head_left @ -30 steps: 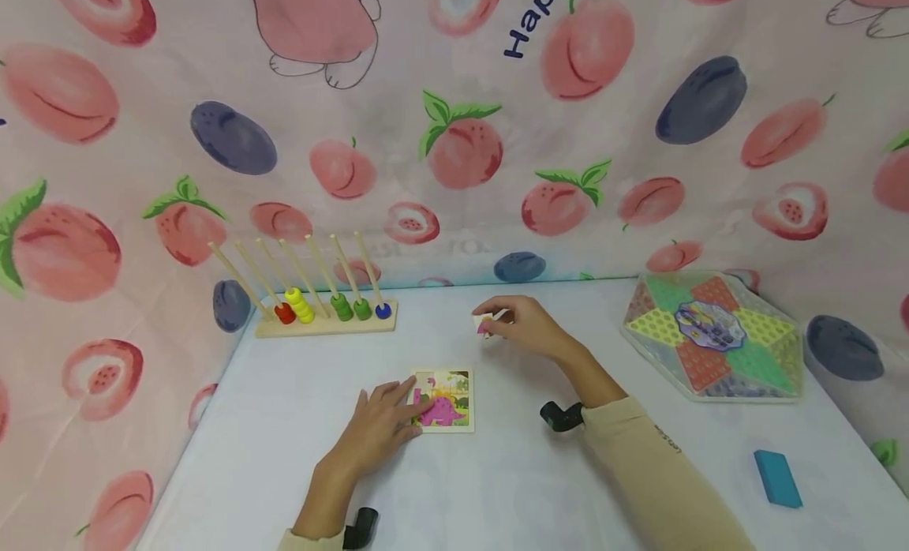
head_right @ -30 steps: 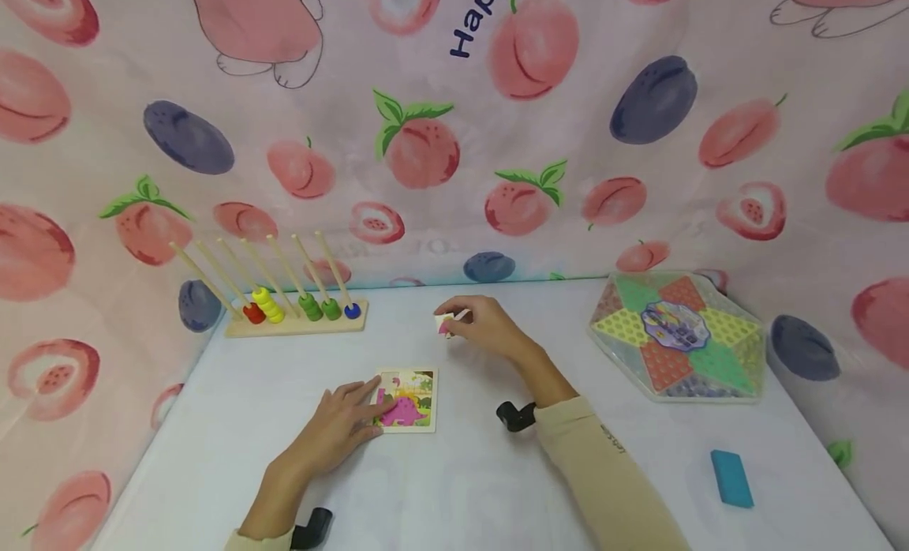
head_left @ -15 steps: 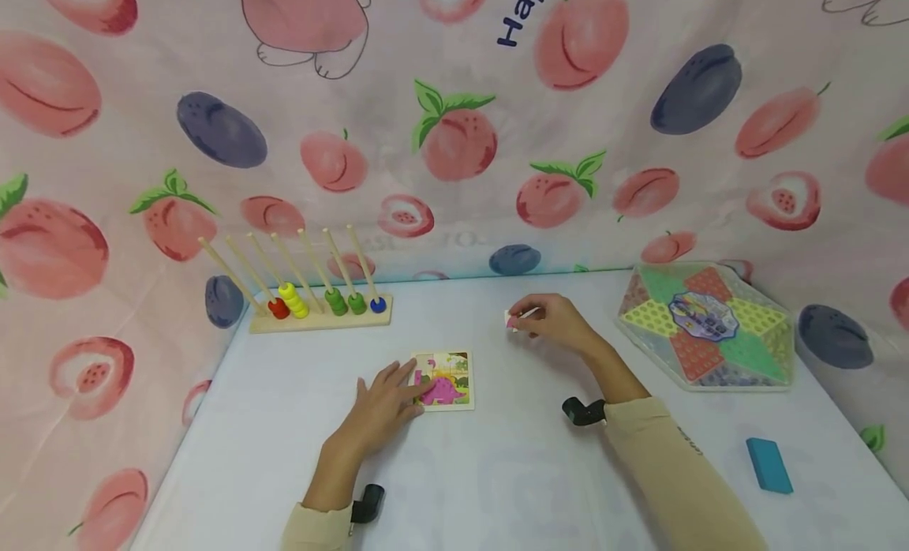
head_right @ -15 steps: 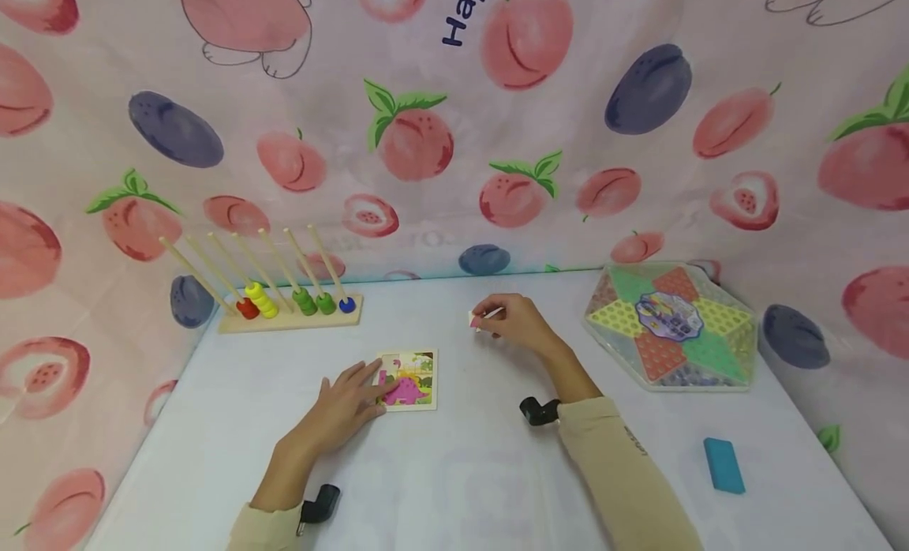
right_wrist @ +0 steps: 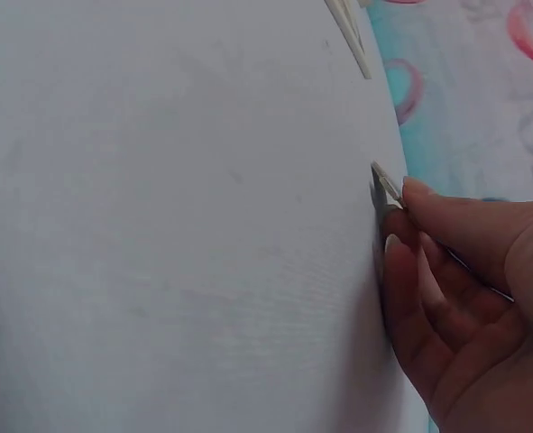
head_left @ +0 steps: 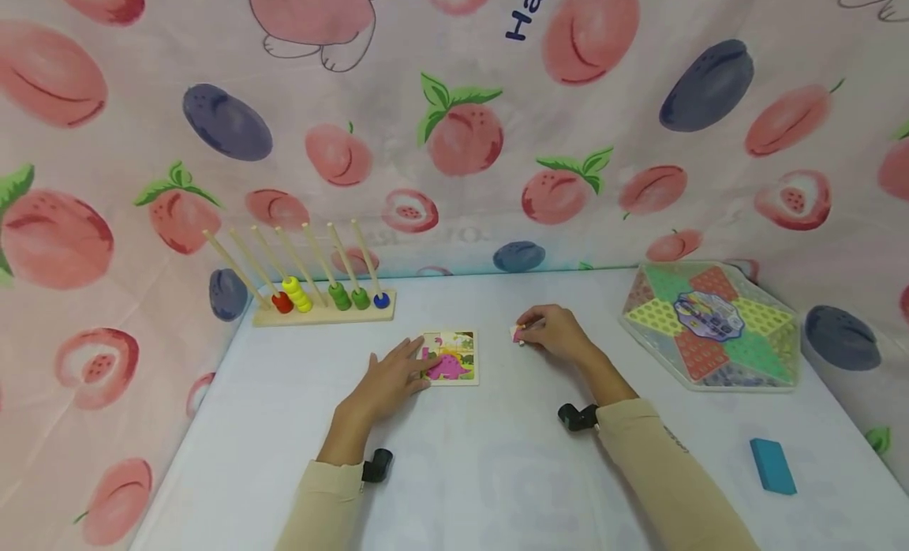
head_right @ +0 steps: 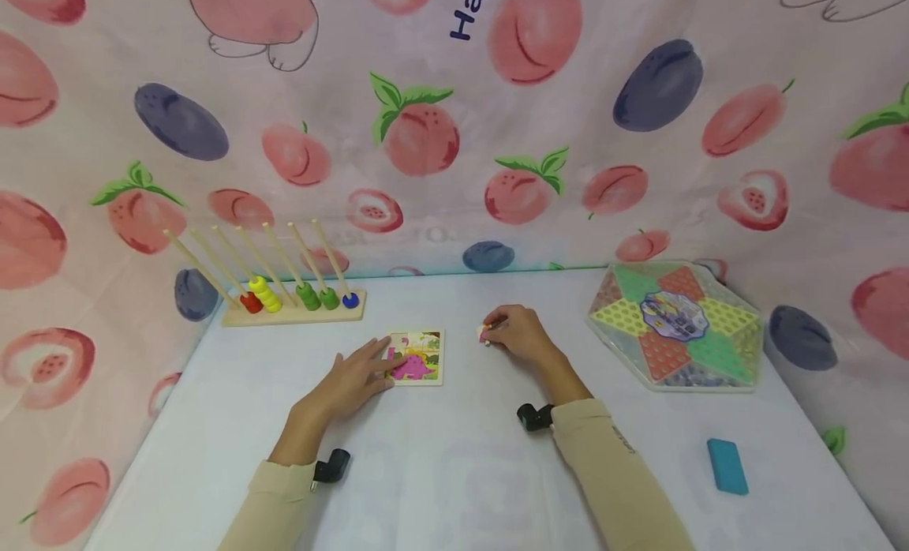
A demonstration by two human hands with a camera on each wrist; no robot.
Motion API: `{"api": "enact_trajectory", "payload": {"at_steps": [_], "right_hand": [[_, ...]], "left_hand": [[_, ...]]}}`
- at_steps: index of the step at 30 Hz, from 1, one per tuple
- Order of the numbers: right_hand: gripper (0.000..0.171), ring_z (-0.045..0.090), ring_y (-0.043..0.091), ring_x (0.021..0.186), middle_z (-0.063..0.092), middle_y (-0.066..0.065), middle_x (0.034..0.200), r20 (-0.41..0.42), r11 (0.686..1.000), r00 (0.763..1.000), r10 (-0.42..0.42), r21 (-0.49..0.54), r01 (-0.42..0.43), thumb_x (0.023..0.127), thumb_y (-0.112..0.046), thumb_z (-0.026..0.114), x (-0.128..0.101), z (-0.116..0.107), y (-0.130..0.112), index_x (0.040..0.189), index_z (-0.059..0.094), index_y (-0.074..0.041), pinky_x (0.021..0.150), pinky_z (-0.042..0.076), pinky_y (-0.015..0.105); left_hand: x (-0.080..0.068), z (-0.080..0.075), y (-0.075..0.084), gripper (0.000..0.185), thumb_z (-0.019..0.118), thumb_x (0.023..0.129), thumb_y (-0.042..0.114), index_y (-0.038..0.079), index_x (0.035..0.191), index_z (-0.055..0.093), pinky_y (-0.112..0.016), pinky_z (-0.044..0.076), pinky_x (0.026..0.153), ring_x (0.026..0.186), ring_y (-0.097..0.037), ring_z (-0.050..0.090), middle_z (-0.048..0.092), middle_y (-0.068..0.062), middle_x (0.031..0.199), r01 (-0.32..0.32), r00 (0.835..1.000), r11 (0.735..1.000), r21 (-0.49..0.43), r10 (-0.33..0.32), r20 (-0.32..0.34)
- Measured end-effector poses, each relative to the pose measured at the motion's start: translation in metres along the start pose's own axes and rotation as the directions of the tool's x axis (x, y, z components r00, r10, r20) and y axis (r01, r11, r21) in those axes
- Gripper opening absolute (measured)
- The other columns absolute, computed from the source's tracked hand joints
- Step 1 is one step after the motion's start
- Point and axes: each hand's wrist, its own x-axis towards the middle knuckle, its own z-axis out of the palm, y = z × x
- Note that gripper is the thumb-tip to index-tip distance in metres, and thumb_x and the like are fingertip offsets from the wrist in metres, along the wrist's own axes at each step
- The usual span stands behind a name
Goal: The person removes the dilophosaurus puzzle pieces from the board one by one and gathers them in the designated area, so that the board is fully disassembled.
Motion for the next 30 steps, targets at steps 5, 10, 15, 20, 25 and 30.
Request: {"api": "enact_trajectory", "payload": {"at_steps": [5,10,15,20,25,30], "right_hand": [[0.021,0.059,0.012,0.066,0.071,0.009,0.102,-0.036,1.000,0.999,-0.004,-0.023,0.003,0.086,-0.018,0.074,0.000,0.005,-0.002,0.104,0.070,-0.008,0.059,0.050,0.025],[0.021,0.059,0.012,0.066,0.070,0.011,0.099,-0.049,0.999,0.998,0.032,-0.041,-0.034,0.086,-0.016,0.074,0.000,0.011,-0.008,0.103,0.069,-0.004,0.058,0.050,0.024],[0.020,0.059,0.015,0.074,0.070,0.010,0.097,-0.050,0.992,0.998,0.028,-0.120,-0.034,0.086,-0.018,0.074,0.003,0.015,-0.014,0.101,0.070,-0.004,0.063,0.050,0.026],[0.021,0.059,0.022,0.088,0.068,0.011,0.099,-0.067,0.978,0.998,0.018,-0.207,-0.032,0.087,-0.019,0.073,0.004,0.016,-0.021,0.101,0.070,-0.004,0.076,0.052,0.033],[0.022,0.059,0.025,0.093,0.065,0.009,0.100,-0.103,0.955,0.992,0.075,-0.278,-0.101,0.085,-0.025,0.076,0.002,0.013,-0.023,0.097,0.070,-0.007,0.081,0.051,0.040],[0.023,0.059,0.025,0.095,0.066,0.008,0.100,-0.095,0.952,0.993,0.071,-0.291,-0.096,0.085,-0.027,0.076,0.002,0.014,-0.021,0.097,0.071,-0.008,0.083,0.051,0.040]], "left_hand": [[0.002,0.002,0.000,0.044,0.065,0.093,0.034,0.033,0.135,0.058,-0.075,0.009,0.109,0.150,-0.027,0.020,0.029,0.000,0.161,0.011,1.000,1.000,-0.017,-0.011,0.001],[0.001,0.005,0.000,0.043,0.066,0.092,0.034,0.033,0.135,0.058,-0.076,0.009,0.109,0.150,-0.028,0.021,0.031,0.000,0.160,0.007,1.000,0.999,-0.032,-0.008,-0.010],[-0.002,0.002,0.001,0.043,0.067,0.092,0.033,0.031,0.134,0.060,-0.076,0.010,0.109,0.150,-0.029,0.022,0.033,-0.001,0.158,0.009,1.000,1.000,-0.027,-0.009,-0.012],[-0.001,0.000,0.000,0.044,0.067,0.092,0.034,0.032,0.134,0.059,-0.076,0.009,0.108,0.150,-0.028,0.022,0.034,-0.001,0.158,0.001,1.000,1.000,-0.022,-0.001,-0.020],[0.003,0.000,-0.001,0.043,0.066,0.092,0.035,0.033,0.135,0.058,-0.077,0.009,0.107,0.150,-0.028,0.022,0.034,-0.001,0.158,-0.016,1.000,1.000,-0.023,0.015,-0.014],[0.002,0.001,-0.001,0.043,0.066,0.092,0.035,0.033,0.134,0.058,-0.077,0.009,0.108,0.150,-0.028,0.021,0.033,0.000,0.158,-0.003,1.000,1.000,-0.017,0.003,-0.007]]}}
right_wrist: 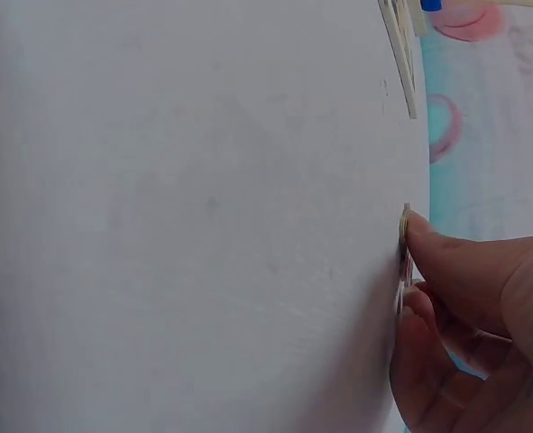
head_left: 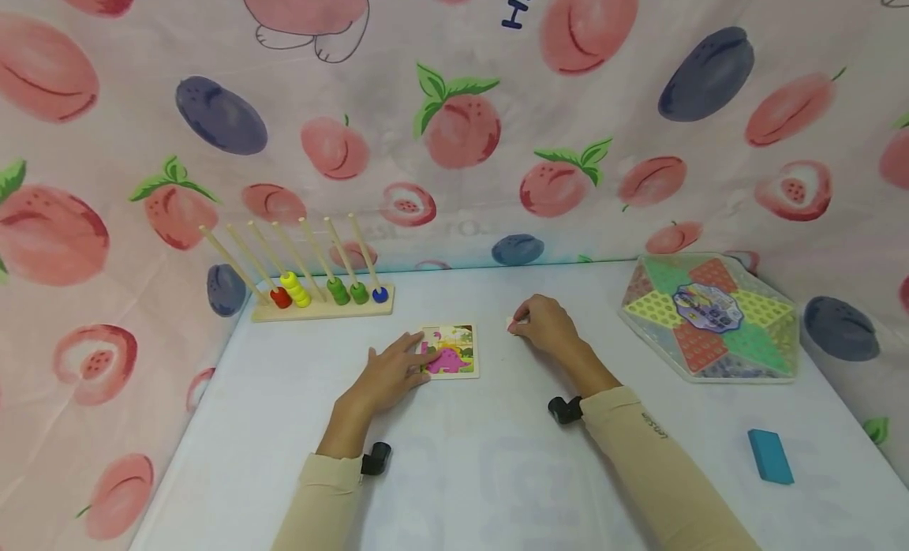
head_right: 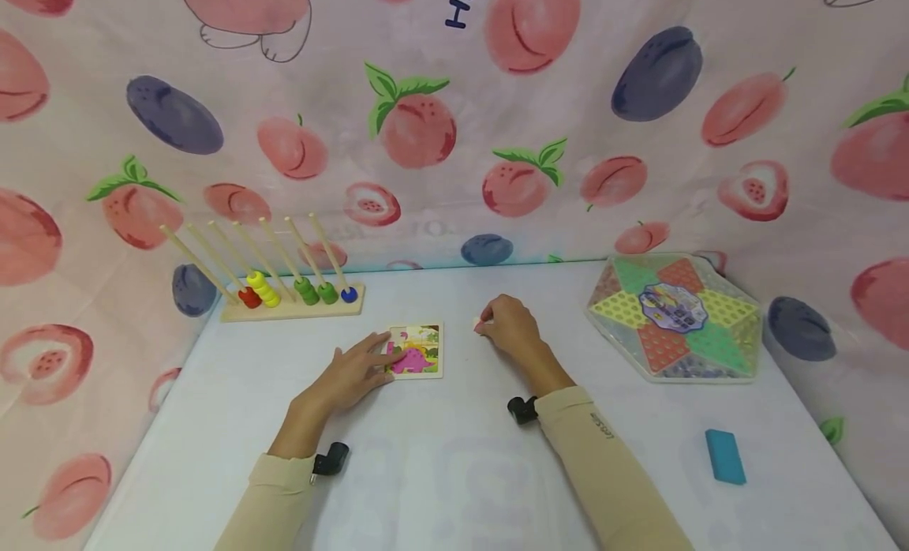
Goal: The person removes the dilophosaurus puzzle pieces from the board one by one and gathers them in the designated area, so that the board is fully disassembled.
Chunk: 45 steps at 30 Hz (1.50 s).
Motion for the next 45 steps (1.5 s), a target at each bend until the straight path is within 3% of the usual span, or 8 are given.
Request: {"api": "enact_trajectory", "payload": {"at_steps": [13,20,23,25,30,38,45], "right_hand": [[0.021,0.057,0.022,0.089,0.065,0.007,0.099,0.031,0.998,0.999,-0.036,0.043,0.035,0.087,-0.026,0.074,0.000,-0.002,0.001,0.097,0.072,-0.008,0.079,0.049,0.037],[0.022,0.060,0.024,0.094,0.063,0.010,0.111,0.085,0.992,0.989,-0.123,0.004,0.123,0.089,-0.025,0.072,0.007,-0.011,-0.016,0.105,0.072,-0.011,0.082,0.052,0.039],[0.028,0.059,0.022,0.091,0.062,0.009,0.117,0.114,0.981,0.975,-0.191,0.031,0.189,0.089,-0.024,0.072,0.013,-0.010,-0.031,0.115,0.069,-0.013,0.077,0.053,0.035],[0.034,0.060,0.022,0.093,0.062,0.009,0.120,0.145,0.964,0.953,-0.266,0.037,0.264,0.088,-0.023,0.073,0.016,-0.010,-0.043,0.121,0.066,-0.014,0.078,0.054,0.034],[0.041,0.059,0.027,0.107,0.061,0.012,0.123,0.216,0.918,0.893,-0.394,0.054,0.392,0.088,-0.017,0.073,0.021,-0.006,-0.070,0.127,0.064,-0.014,0.090,0.053,0.037],[0.037,0.059,0.023,0.112,0.059,0.007,0.127,0.316,0.918,0.867,-0.386,0.043,0.394,0.090,-0.015,0.070,0.024,0.015,-0.088,0.127,0.065,-0.017,0.097,0.051,0.037],[0.035,0.054,0.016,0.099,0.060,0.002,0.116,0.361,0.917,0.855,-0.372,-0.002,0.400,0.092,-0.021,0.068,0.025,0.036,-0.084,0.127,0.065,-0.019,0.092,0.049,0.031]], "left_hand": [[0.000,0.001,-0.002,0.044,0.064,0.093,0.035,0.034,0.136,0.056,-0.077,0.009,0.108,0.150,-0.028,0.021,0.030,0.003,0.160,-0.008,1.000,1.000,0.026,0.008,0.009],[0.000,-0.001,-0.002,0.042,0.063,0.094,0.034,0.033,0.136,0.057,-0.076,0.009,0.108,0.150,-0.027,0.020,0.028,0.003,0.161,0.000,1.000,1.000,0.017,0.000,0.019],[-0.001,-0.002,-0.002,0.042,0.063,0.094,0.033,0.032,0.135,0.058,-0.077,0.010,0.108,0.150,-0.027,0.020,0.028,0.002,0.161,0.001,1.000,1.000,0.017,-0.001,0.017],[0.000,-0.002,-0.002,0.042,0.064,0.094,0.033,0.032,0.135,0.058,-0.077,0.010,0.107,0.150,-0.028,0.021,0.029,0.001,0.160,-0.002,1.000,1.000,0.019,0.001,0.014],[0.002,-0.002,-0.002,0.044,0.063,0.093,0.036,0.036,0.136,0.055,-0.078,0.011,0.106,0.150,-0.030,0.021,0.030,0.001,0.160,-0.014,1.000,0.999,0.033,0.013,0.020],[0.005,-0.001,-0.004,0.044,0.064,0.092,0.037,0.038,0.135,0.056,-0.079,0.011,0.106,0.150,-0.029,0.022,0.031,0.001,0.159,-0.013,1.000,0.999,0.050,0.012,0.022],[0.004,0.000,-0.005,0.042,0.065,0.091,0.036,0.037,0.133,0.058,-0.078,0.010,0.107,0.150,-0.027,0.022,0.031,0.002,0.159,0.000,1.000,1.000,0.031,0.000,0.016]]}}
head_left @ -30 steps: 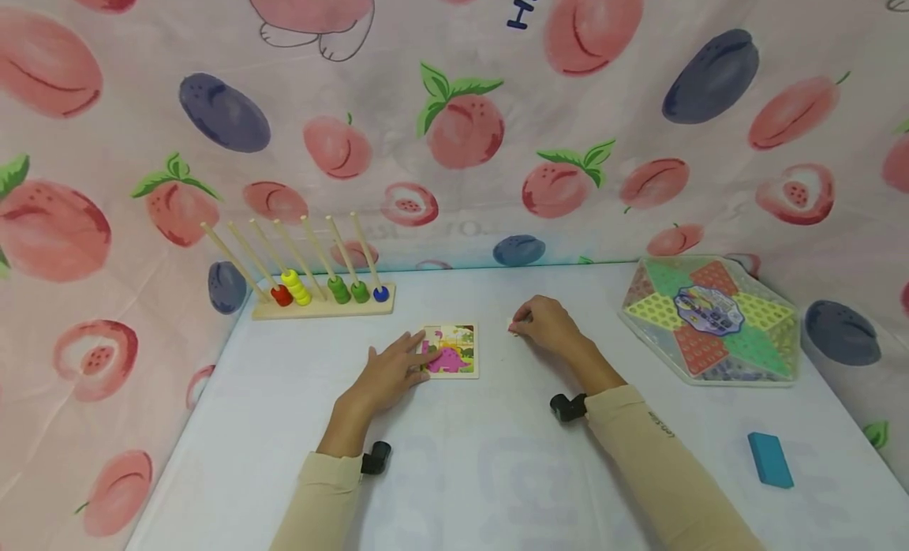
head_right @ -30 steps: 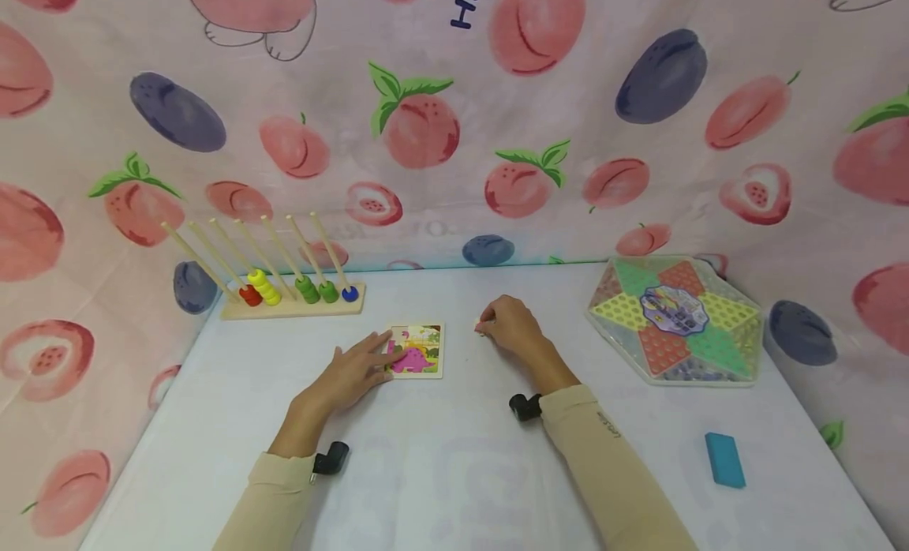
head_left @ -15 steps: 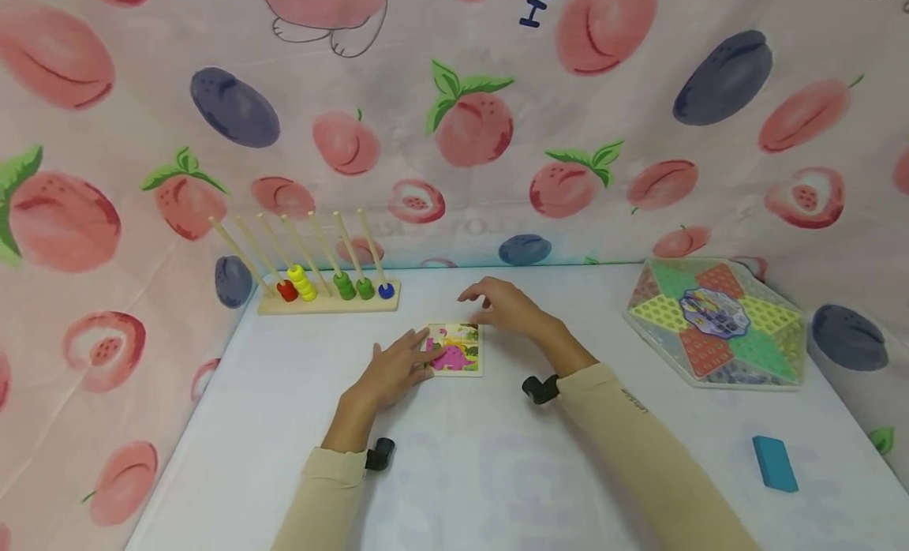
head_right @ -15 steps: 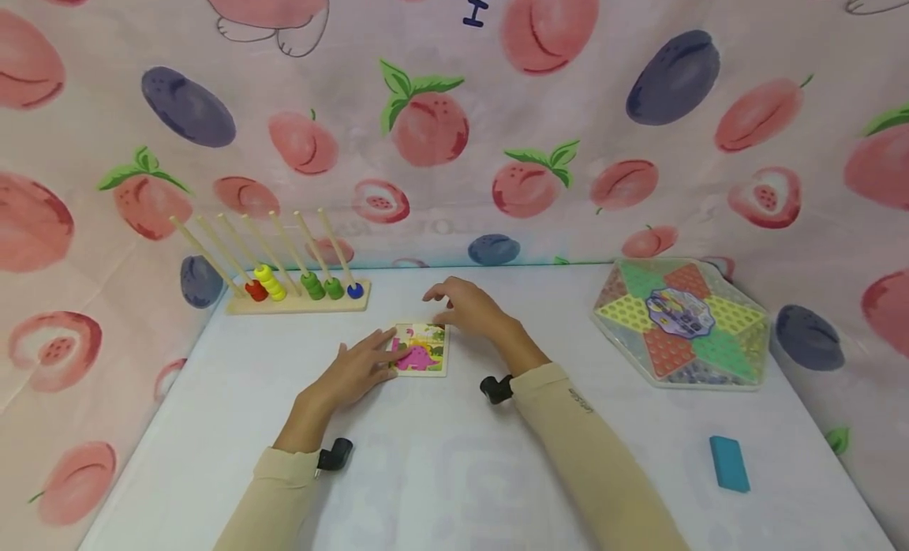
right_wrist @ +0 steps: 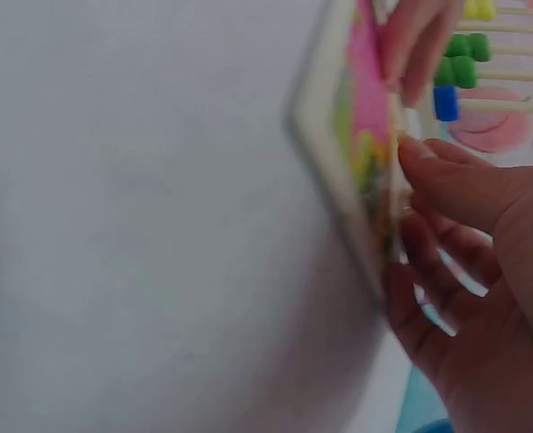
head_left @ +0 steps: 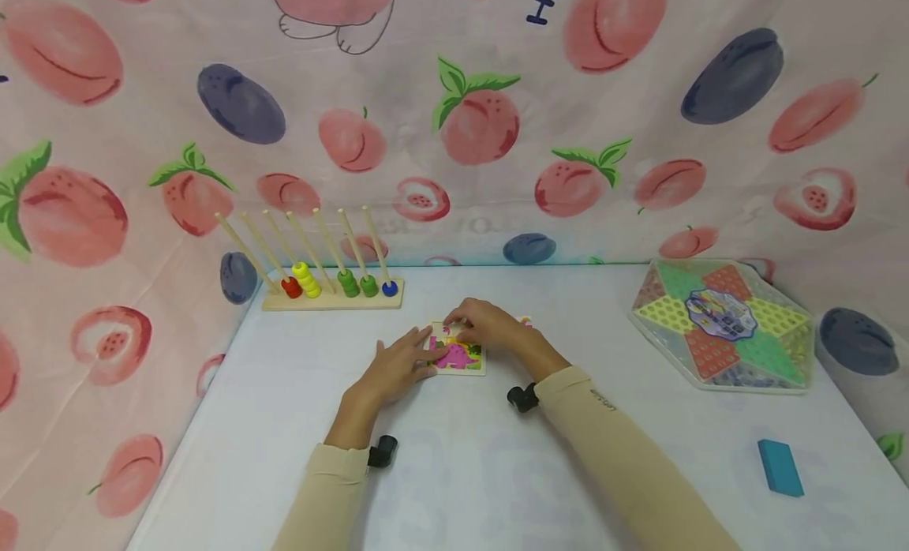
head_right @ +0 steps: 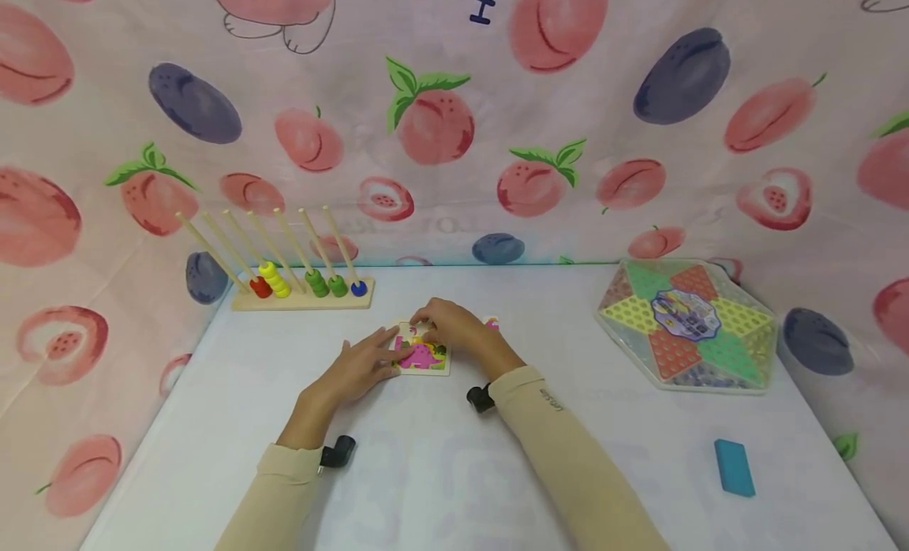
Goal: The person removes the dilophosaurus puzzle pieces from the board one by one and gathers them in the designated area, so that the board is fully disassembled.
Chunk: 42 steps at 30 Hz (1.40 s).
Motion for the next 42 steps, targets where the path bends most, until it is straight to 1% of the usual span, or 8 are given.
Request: {"api": "enact_trajectory", "payload": {"at_steps": [4,10,17,23,27,31,37,42], "right_hand": [[0.034,0.053,0.014,0.095,0.058,0.002,0.113,-0.030,0.999,1.000,-0.006,-0.052,0.005,0.091,-0.026,0.068,0.003,0.003,0.004,0.125,0.067,-0.022,0.088,0.048,0.029],[0.029,0.054,0.012,0.093,0.057,0.000,0.110,-0.066,0.996,0.998,-0.004,-0.089,-0.002,0.091,-0.031,0.068,0.007,0.002,0.003,0.119,0.069,-0.026,0.085,0.049,0.029],[0.023,0.053,0.013,0.088,0.058,0.000,0.104,-0.083,0.998,0.997,0.000,-0.065,-0.005,0.090,-0.028,0.070,0.009,0.001,-0.002,0.112,0.072,-0.024,0.077,0.046,0.028],[0.020,0.053,0.013,0.096,0.058,-0.002,0.108,-0.054,0.997,0.998,0.032,-0.075,-0.036,0.090,-0.026,0.069,0.008,0.008,-0.006,0.110,0.071,-0.027,0.088,0.049,0.031],[0.019,0.053,0.014,0.096,0.058,0.000,0.109,-0.026,0.997,0.999,0.042,-0.060,-0.044,0.090,-0.023,0.069,0.005,0.015,-0.008,0.109,0.070,-0.025,0.089,0.049,0.032],[0.018,0.054,0.014,0.096,0.058,-0.001,0.109,-0.027,0.997,0.999,0.046,-0.062,-0.047,0.090,-0.022,0.070,0.003,0.019,-0.008,0.108,0.070,-0.024,0.091,0.049,0.033],[0.018,0.055,0.016,0.104,0.061,0.000,0.113,-0.052,0.995,0.998,0.046,-0.085,-0.051,0.088,-0.023,0.072,0.003,0.016,-0.010,0.107,0.070,-0.025,0.096,0.049,0.038],[0.017,0.057,0.016,0.104,0.067,-0.003,0.114,-0.068,0.996,0.997,0.045,-0.068,-0.050,0.088,-0.022,0.072,0.006,0.011,-0.008,0.104,0.069,-0.026,0.095,0.049,0.040]], "left_hand": [[0.003,-0.003,0.002,0.042,0.065,0.091,0.036,0.037,0.132,0.058,-0.078,0.010,0.107,0.150,-0.027,0.022,0.031,0.002,0.159,-0.001,1.000,1.000,-0.001,0.001,-0.006],[0.005,-0.008,0.003,0.041,0.066,0.091,0.036,0.035,0.132,0.060,-0.079,0.010,0.106,0.150,-0.028,0.023,0.032,0.001,0.159,-0.002,1.000,1.000,-0.009,0.002,-0.021],[0.004,-0.011,0.004,0.041,0.067,0.091,0.033,0.035,0.132,0.059,-0.079,0.009,0.106,0.150,-0.029,0.022,0.033,0.000,0.159,0.002,1.000,1.000,-0.020,-0.002,-0.014],[-0.003,-0.005,0.002,0.040,0.068,0.090,0.034,0.034,0.129,0.063,-0.080,0.010,0.104,0.149,-0.029,0.025,0.036,0.000,0.157,0.015,1.000,1.000,-0.027,-0.015,-0.018],[-0.008,0.002,0.001,0.039,0.069,0.089,0.034,0.034,0.128,0.064,-0.080,0.010,0.104,0.149,-0.029,0.025,0.037,0.000,0.157,0.023,1.000,0.999,-0.041,-0.024,-0.010],[-0.011,0.006,0.002,0.039,0.069,0.089,0.033,0.033,0.128,0.064,-0.080,0.010,0.104,0.148,-0.031,0.026,0.038,-0.001,0.156,0.016,1.000,0.998,-0.056,-0.016,-0.013],[-0.009,0.005,0.002,0.038,0.068,0.090,0.032,0.032,0.128,0.064,-0.080,0.012,0.103,0.148,-0.032,0.027,0.038,-0.002,0.156,0.005,1.000,0.999,-0.050,-0.006,-0.029],[-0.004,0.003,0.002,0.039,0.068,0.090,0.032,0.032,0.128,0.064,-0.080,0.011,0.104,0.148,-0.031,0.027,0.038,-0.002,0.156,-0.004,1.000,0.999,-0.048,0.002,-0.030]]}}
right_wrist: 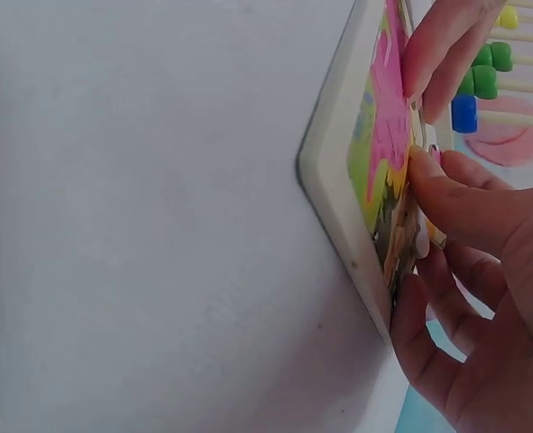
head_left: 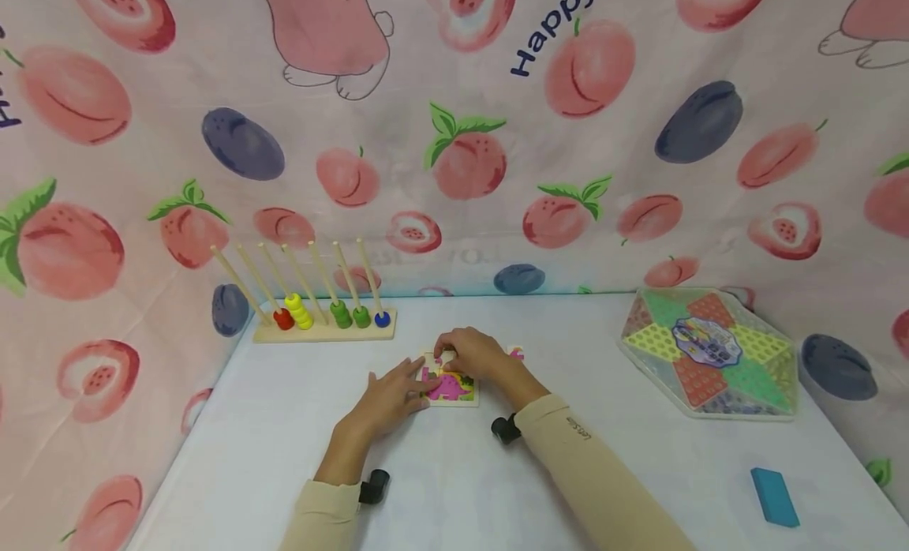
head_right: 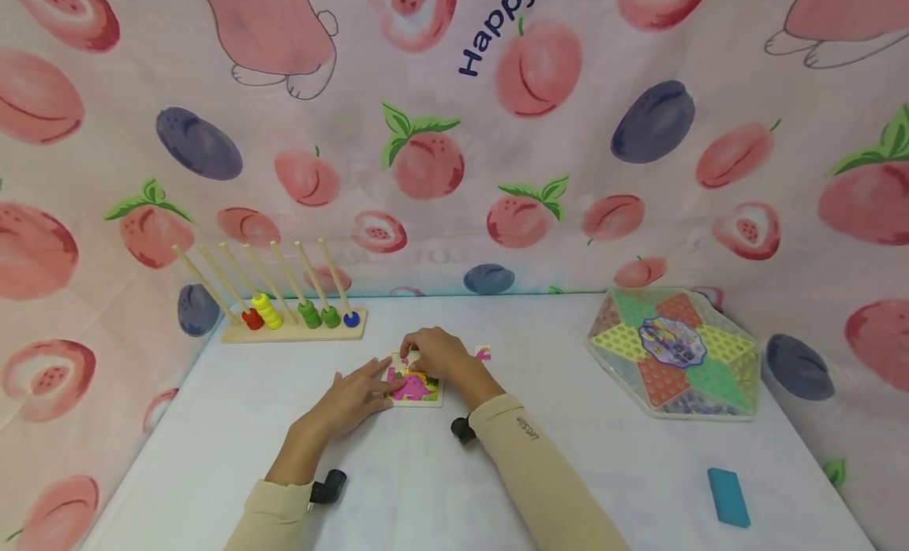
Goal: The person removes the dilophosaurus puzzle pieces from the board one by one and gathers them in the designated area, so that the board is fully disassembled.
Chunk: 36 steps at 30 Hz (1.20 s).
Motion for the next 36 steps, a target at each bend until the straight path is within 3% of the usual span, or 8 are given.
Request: {"api": "enact_trajectory", "payload": {"at_steps": [5,12,19,26,32,36], "right_hand": [[0.017,0.059,0.016,0.104,0.069,-0.004,0.111,-0.039,1.000,0.999,-0.026,-0.014,0.026,0.087,-0.024,0.073,0.001,0.003,0.002,0.103,0.071,-0.026,0.095,0.050,0.038],[0.021,0.060,0.018,0.112,0.068,-0.003,0.111,-0.086,0.999,0.996,-0.026,0.015,0.028,0.087,-0.022,0.073,-0.002,0.008,0.002,0.108,0.071,-0.022,0.103,0.047,0.039],[0.025,0.060,0.016,0.098,0.067,-0.002,0.106,-0.128,0.996,0.992,0.000,0.089,0.011,0.086,-0.024,0.075,-0.007,0.009,0.007,0.110,0.070,-0.021,0.094,0.051,0.037],[0.029,0.059,0.018,0.097,0.066,0.003,0.114,-0.141,0.963,0.990,0.008,0.269,0.031,0.088,-0.018,0.073,-0.012,0.003,0.017,0.116,0.069,-0.015,0.091,0.052,0.034],[0.030,0.056,0.019,0.089,0.063,0.005,0.121,-0.136,0.915,0.989,0.059,0.404,0.000,0.091,-0.015,0.068,-0.020,-0.009,0.024,0.121,0.067,-0.013,0.073,0.054,0.028],[0.033,0.061,0.026,0.086,0.059,0.008,0.127,-0.149,0.891,0.987,0.059,0.454,0.015,0.094,-0.014,0.065,-0.029,-0.026,0.031,0.127,0.064,-0.012,0.066,0.058,0.033]], "left_hand": [[-0.001,-0.001,-0.001,0.040,0.067,0.090,0.032,0.031,0.130,0.063,-0.081,0.011,0.104,0.148,-0.032,0.026,0.037,-0.002,0.157,-0.012,1.000,1.000,-0.003,0.012,0.007],[-0.002,-0.003,0.000,0.039,0.068,0.090,0.031,0.030,0.129,0.064,-0.082,0.013,0.101,0.147,-0.034,0.028,0.038,-0.004,0.156,-0.035,0.999,0.999,-0.003,0.035,-0.007],[-0.003,-0.002,-0.002,0.039,0.066,0.092,0.032,0.033,0.130,0.062,-0.081,0.011,0.104,0.148,-0.032,0.025,0.035,-0.001,0.158,-0.035,0.999,0.999,-0.012,0.035,0.004],[-0.002,0.000,-0.002,0.038,0.066,0.092,0.033,0.032,0.129,0.063,-0.080,0.012,0.104,0.148,-0.031,0.026,0.035,0.000,0.158,-0.025,1.000,1.000,-0.011,0.025,-0.002],[-0.002,-0.001,0.000,0.040,0.067,0.091,0.031,0.032,0.130,0.062,-0.081,0.012,0.103,0.147,-0.033,0.027,0.036,-0.002,0.157,-0.034,0.999,0.999,0.009,0.034,0.001],[-0.001,-0.002,0.000,0.040,0.067,0.091,0.031,0.033,0.131,0.061,-0.080,0.011,0.104,0.148,-0.032,0.025,0.034,-0.001,0.158,-0.028,1.000,1.000,0.004,0.028,0.001]]}}
